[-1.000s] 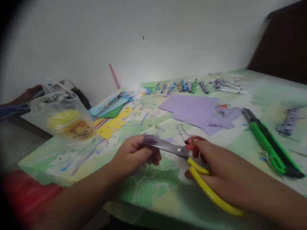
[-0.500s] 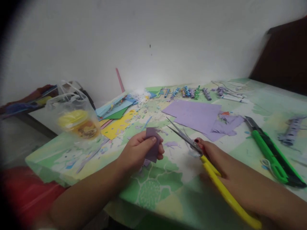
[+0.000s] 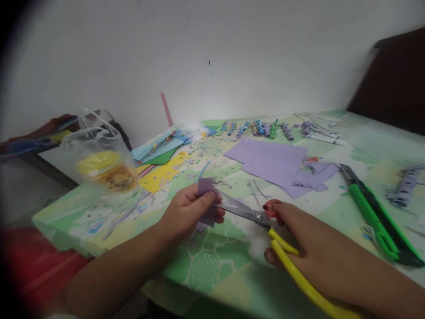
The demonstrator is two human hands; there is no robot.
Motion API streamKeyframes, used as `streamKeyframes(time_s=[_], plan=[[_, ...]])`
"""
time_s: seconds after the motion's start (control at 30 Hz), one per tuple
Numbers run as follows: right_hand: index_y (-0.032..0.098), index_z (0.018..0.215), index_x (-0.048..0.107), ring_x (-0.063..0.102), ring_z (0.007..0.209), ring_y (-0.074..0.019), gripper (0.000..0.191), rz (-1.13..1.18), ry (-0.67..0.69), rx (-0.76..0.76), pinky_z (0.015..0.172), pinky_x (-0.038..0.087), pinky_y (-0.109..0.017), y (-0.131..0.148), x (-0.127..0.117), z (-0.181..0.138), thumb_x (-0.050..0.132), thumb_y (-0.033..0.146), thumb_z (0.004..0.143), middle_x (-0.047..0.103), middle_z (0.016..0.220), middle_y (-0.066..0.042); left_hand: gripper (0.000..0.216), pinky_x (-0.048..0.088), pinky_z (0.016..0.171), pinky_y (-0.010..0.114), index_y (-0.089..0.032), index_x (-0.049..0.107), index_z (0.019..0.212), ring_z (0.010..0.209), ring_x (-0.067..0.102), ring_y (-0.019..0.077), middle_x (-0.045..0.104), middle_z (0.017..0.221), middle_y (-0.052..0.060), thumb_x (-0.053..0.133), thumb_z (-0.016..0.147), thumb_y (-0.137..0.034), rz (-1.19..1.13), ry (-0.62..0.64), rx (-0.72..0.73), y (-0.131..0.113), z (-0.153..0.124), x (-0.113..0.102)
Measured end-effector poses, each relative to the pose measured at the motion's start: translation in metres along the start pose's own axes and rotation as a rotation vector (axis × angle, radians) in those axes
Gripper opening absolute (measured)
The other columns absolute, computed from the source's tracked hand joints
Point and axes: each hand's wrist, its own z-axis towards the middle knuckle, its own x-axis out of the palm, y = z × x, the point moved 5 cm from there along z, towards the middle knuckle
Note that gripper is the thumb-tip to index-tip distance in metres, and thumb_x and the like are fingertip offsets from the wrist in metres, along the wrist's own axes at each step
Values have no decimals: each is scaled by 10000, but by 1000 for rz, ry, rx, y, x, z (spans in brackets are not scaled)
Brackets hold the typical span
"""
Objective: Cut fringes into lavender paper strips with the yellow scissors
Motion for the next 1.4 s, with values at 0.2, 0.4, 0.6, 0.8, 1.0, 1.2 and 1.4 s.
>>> streamKeyframes(time_s=[0.2, 0.4, 0.6, 0.8, 1.0, 1.2, 1.4], plan=[[345, 1323, 328, 460, 1203, -351, 736, -56, 200, -31, 962, 403, -510, -14, 8, -6, 495, 665, 681, 488, 1363, -63, 116, 429, 507, 157, -141, 544, 714, 522, 571, 56, 594, 584, -27, 574, 748, -248, 76, 66, 14, 1, -1, 6], [374, 1302, 314, 458, 1201, -357, 727, -73, 198, -57, 955, 409, -518, -9, 11, -8, 499, 681, 669, 479, 1363, -59, 122, 439, 546, 170, -123, 557, 662, 537, 549, 54, 579, 587, -10, 532, 756, -197, 223, 111, -3, 1, -3, 10], [309, 1233, 417, 480, 1168, -397, 659, -57, 213, -67, 879, 474, -504, 6, 7, -7, 503, 654, 678, 546, 1285, -101, 91, 444, 564, 197, -137, 569, 664, 551, 550, 73, 586, 603, -6, 548, 731, -195, 289, 121, -3, 3, -5, 10], [317, 1178, 439, 510, 1130, -394, 629, -20, 224, -66, 835, 495, -494, 15, 4, -5, 509, 664, 658, 584, 1234, -83, 124, 440, 581, 220, -147, 593, 653, 570, 558, 96, 592, 599, 4, 524, 738, -204, 427, 133, 34, 0, -7, 9], [288, 1115, 468, 502, 1124, -405, 616, -13, 283, -41, 855, 471, -518, 21, 5, -5, 480, 692, 650, 580, 1230, -101, 146, 439, 572, 207, -149, 584, 630, 564, 553, 89, 592, 610, 5, 508, 741, -205, 455, 166, 39, -4, -8, 11], [317, 1050, 506, 463, 1163, -426, 556, -18, 281, -34, 765, 516, -495, 19, 4, -9, 498, 681, 629, 604, 1188, -81, 150, 424, 556, 209, -149, 610, 638, 569, 555, 101, 596, 589, 12, 504, 736, -192, 529, 178, 61, -5, -10, 11], [311, 1003, 531, 482, 1140, -434, 502, -37, 289, -54, 731, 525, -492, 25, 5, -6, 499, 658, 642, 633, 1121, -89, 156, 433, 569, 210, -155, 621, 637, 573, 558, 102, 605, 596, 8, 503, 733, -187, 545, 186, 62, -6, -11, 11]])
